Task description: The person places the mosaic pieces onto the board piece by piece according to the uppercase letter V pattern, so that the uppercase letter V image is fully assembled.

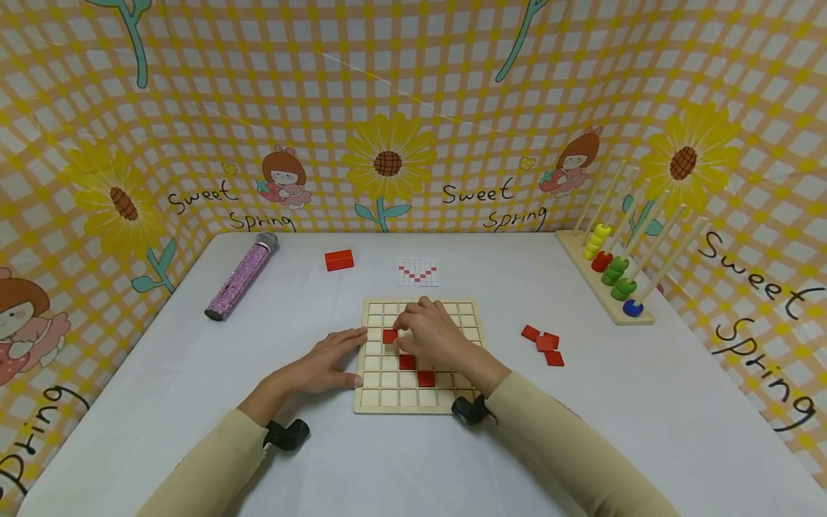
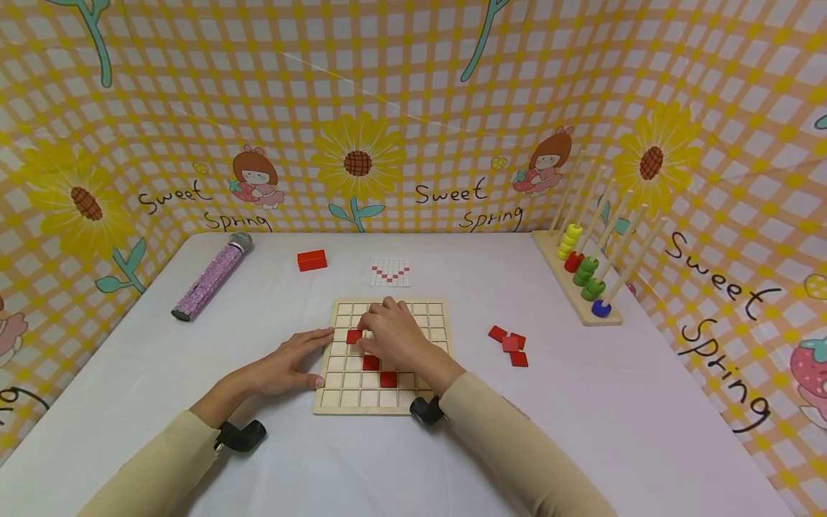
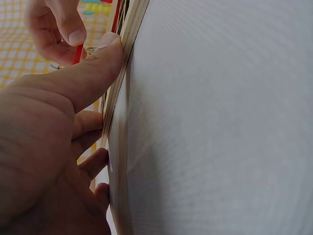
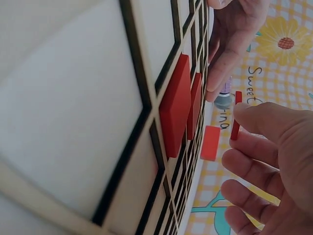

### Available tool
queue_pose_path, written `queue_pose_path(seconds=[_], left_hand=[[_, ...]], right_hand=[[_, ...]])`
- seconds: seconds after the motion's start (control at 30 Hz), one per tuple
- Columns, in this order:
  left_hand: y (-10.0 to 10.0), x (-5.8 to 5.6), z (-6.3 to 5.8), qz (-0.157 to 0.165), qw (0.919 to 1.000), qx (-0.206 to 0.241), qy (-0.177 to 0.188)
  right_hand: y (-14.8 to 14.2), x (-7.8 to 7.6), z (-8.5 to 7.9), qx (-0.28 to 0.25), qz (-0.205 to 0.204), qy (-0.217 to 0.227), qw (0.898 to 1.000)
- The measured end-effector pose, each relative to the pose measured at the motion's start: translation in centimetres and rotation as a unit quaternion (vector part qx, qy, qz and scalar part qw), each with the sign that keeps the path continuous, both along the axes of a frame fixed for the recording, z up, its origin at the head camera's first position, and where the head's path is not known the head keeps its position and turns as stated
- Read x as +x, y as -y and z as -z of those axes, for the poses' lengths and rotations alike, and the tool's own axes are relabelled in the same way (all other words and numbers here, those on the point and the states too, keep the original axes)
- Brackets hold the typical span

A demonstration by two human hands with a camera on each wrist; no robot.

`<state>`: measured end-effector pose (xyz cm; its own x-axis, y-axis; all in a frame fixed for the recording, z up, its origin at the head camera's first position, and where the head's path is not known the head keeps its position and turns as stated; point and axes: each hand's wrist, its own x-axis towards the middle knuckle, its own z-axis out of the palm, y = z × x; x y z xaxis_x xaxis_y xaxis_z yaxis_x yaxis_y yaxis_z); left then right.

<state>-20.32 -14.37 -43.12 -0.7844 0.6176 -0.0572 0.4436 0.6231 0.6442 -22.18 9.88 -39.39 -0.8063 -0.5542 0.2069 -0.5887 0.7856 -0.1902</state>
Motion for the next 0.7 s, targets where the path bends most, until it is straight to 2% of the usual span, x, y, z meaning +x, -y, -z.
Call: queue_pose_path(seconds=[0.33,0.7], left_hand=[[-0.03,0.00,0.02,0.002,1.0000,-0.003,-0.004],[-0.01,-0.03,0.08,0.003,1.0000,-0.007,-0.006]], right_hand=[[0.14,-0.50,0.29,0.010,-0.003,0.010,1.000],[0.28,-0.73,0.74,0.040,-0.028,0.032,0.998]])
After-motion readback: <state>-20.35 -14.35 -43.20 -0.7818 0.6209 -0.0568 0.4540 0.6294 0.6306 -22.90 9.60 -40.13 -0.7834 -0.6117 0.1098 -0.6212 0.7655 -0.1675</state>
